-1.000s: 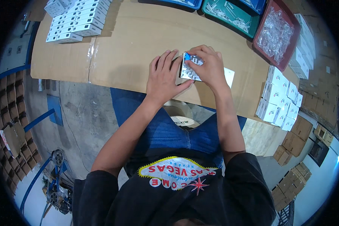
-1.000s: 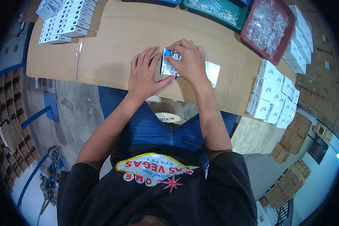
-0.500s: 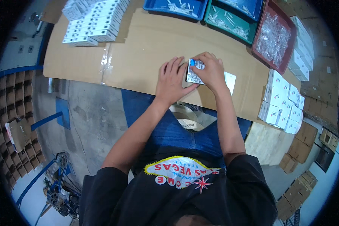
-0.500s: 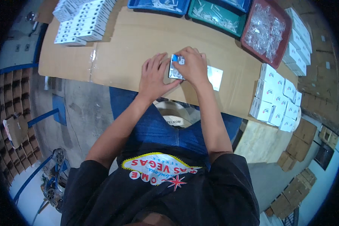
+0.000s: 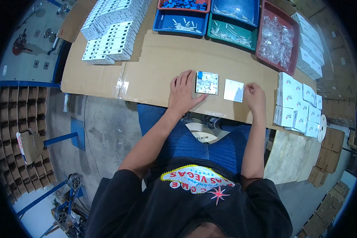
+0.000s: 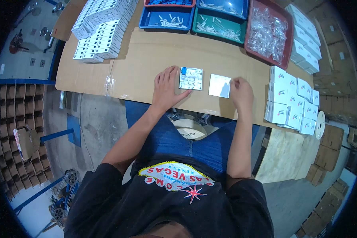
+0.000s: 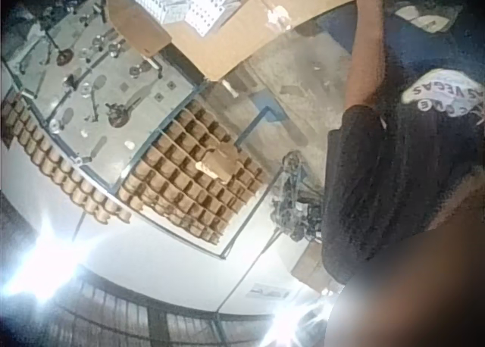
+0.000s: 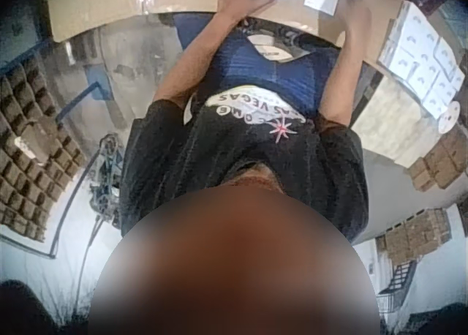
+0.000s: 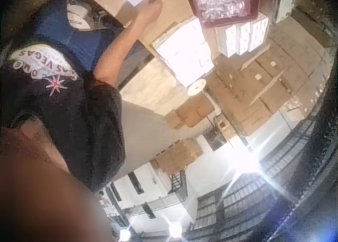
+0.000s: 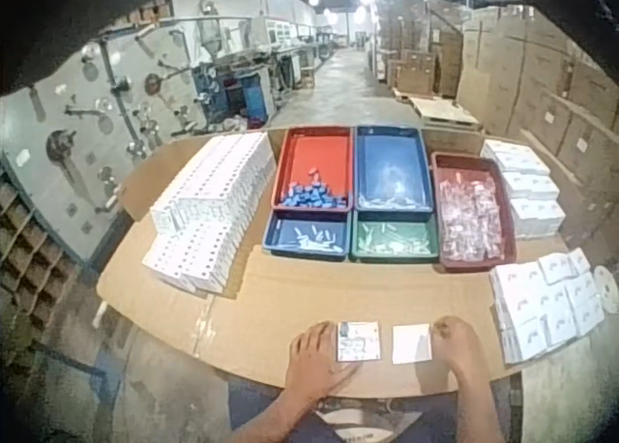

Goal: Assembling and packaging electronic components into a plastic housing.

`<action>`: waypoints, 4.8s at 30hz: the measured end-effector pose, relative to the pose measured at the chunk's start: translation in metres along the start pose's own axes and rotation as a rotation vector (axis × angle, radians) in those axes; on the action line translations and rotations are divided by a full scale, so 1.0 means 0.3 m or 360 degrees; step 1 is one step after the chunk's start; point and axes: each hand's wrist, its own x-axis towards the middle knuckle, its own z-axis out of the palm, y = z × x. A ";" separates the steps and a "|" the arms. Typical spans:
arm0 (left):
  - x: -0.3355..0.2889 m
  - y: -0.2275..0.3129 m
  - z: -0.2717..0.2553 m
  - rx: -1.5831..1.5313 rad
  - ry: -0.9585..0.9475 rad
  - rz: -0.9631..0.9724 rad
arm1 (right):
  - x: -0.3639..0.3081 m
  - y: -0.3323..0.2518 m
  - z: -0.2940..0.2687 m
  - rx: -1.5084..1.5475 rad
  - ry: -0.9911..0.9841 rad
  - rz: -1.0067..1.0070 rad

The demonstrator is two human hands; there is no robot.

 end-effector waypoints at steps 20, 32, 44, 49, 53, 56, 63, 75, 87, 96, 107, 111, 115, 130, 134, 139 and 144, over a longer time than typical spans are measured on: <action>-0.005 0.059 0.039 -0.0154 -0.0043 -0.0164 | -0.108 -0.056 0.122 0.1219 -0.0094 0.0275; -0.015 0.186 0.111 -0.2202 -0.0213 -0.0565 | -0.130 -0.129 0.143 0.1656 0.0318 0.0114; -0.011 0.137 0.044 -0.2782 -0.0142 -0.1144 | -0.093 0.051 0.116 0.2454 0.0134 0.0571; -0.001 0.116 0.050 -0.2734 -0.0144 -0.1277 | -0.085 0.053 0.114 0.2551 -0.0082 0.0506; -0.001 0.111 0.052 -0.2712 -0.0191 -0.1267 | -0.076 0.092 0.112 0.2643 -0.0208 0.0566; -0.002 0.106 0.049 -0.2795 -0.0174 -0.1259 | -0.081 0.091 0.095 0.2878 -0.0427 0.0503; -0.007 0.099 0.055 -0.2720 -0.0179 -0.1272 | -0.081 0.111 0.058 0.3166 -0.0745 0.0255; -0.008 0.099 0.024 -0.2893 -0.0377 -0.1110 | -0.105 0.046 0.023 0.3641 -0.0887 0.0221; 0.005 0.096 -0.026 -0.3682 -0.0894 -0.0826 | -0.110 0.022 0.005 0.3739 -0.1036 0.0054; -0.006 0.085 -0.011 -0.3913 -0.0932 -0.0779 | -0.111 0.030 0.006 0.3533 -0.0988 0.0141; -0.012 0.119 -0.031 -0.3799 -0.0961 -0.1009 | -0.153 -0.130 -0.094 0.2608 -0.0565 0.0121; -0.018 0.105 0.016 -0.3923 -0.0929 -0.1099 | -0.166 -0.209 -0.098 0.2432 -0.0520 -0.0132; -0.017 0.153 0.003 -0.3796 -0.0809 -0.1136 | -0.149 -0.254 -0.082 0.1748 -0.0387 -0.0390; -0.017 0.244 -0.062 -0.3427 -0.0673 -0.1292 | -0.196 -0.363 -0.038 0.0542 -0.0428 -0.0876; -0.016 0.241 -0.058 -0.3426 -0.0677 -0.1246 | -0.193 -0.337 -0.031 0.0538 -0.0322 -0.0981; -0.008 0.263 -0.065 -0.3293 -0.0627 -0.1320 | -0.199 -0.338 -0.035 0.0535 -0.0349 -0.0996; -0.014 0.262 -0.058 -0.3271 -0.0641 -0.1319 | -0.199 -0.330 -0.038 0.0560 -0.0406 -0.0936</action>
